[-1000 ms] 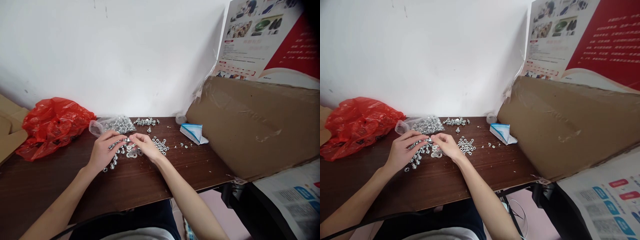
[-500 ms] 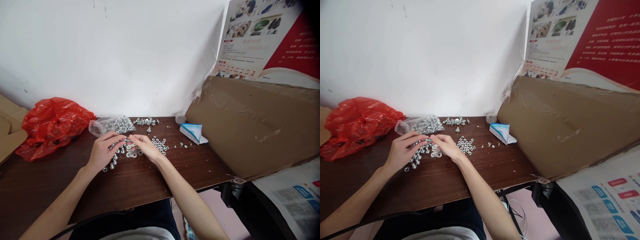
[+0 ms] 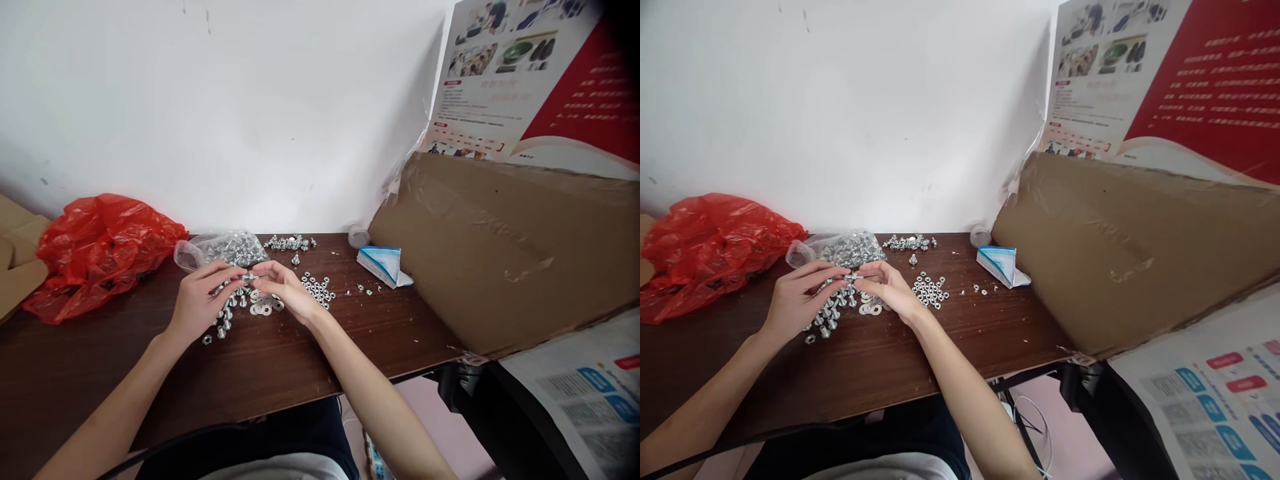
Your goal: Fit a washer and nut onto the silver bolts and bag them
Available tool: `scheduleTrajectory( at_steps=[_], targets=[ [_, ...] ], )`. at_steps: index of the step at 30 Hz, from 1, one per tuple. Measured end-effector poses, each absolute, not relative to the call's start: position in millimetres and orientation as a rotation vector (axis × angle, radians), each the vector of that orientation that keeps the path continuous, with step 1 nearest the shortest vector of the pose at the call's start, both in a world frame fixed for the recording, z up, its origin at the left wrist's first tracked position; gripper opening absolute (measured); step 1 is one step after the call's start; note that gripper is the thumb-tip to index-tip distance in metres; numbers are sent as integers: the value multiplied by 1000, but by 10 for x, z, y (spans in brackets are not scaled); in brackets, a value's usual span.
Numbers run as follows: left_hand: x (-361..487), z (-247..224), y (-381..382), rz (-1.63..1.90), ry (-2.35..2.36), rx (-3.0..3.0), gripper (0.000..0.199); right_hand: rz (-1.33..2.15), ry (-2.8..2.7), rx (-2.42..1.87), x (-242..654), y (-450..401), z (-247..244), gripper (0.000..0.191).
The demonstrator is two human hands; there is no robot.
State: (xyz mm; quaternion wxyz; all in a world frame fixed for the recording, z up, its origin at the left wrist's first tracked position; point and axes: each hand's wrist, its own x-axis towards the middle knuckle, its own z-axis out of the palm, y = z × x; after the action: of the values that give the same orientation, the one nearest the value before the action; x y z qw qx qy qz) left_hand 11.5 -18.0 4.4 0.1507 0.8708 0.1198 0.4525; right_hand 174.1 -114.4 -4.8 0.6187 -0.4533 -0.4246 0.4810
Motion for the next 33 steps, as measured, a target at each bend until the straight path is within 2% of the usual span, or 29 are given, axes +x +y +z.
scheduleTrajectory(
  at_steps=[2, 7, 11, 14, 17, 22, 24, 27, 33],
  targets=[
    [116, 44, -179, 1297, 345, 2497, 18, 1099, -990, -1070, 1737, -1127, -60, 30],
    [121, 34, -183, 1291, 305, 2510, 17, 1103, -1048, -1088, 1720, -1077, -128, 38],
    [114, 32, -172, 1302, 303, 2506, 15, 1107, -1046, -1023, 1731, -1111, -98, 28],
    [108, 31, -160, 1326, 300, 2514, 14, 1097, -1005, -949, 1736, -1140, -53, 36],
    [110, 26, -156, 1335, 279, 2526, 14, 1070, -991, -1002, 1726, -1132, -46, 29],
    [110, 24, -156, 1317, 279, 2525, 14, 1040, -1075, -1118, 1723, -1100, -92, 30],
    [106, 28, -154, 1320, 296, 2516, 14, 1041, -1049, -1114, 1734, -1105, -91, 23],
    [102, 36, -157, 1320, 313, 2507, 14, 1051, -981, -1079, 1750, -1116, -72, 30],
    [101, 42, -179, 1264, 231, 2540, 15, 1069, -1061, -1115, 1748, -1103, -86, 34]
  ],
)
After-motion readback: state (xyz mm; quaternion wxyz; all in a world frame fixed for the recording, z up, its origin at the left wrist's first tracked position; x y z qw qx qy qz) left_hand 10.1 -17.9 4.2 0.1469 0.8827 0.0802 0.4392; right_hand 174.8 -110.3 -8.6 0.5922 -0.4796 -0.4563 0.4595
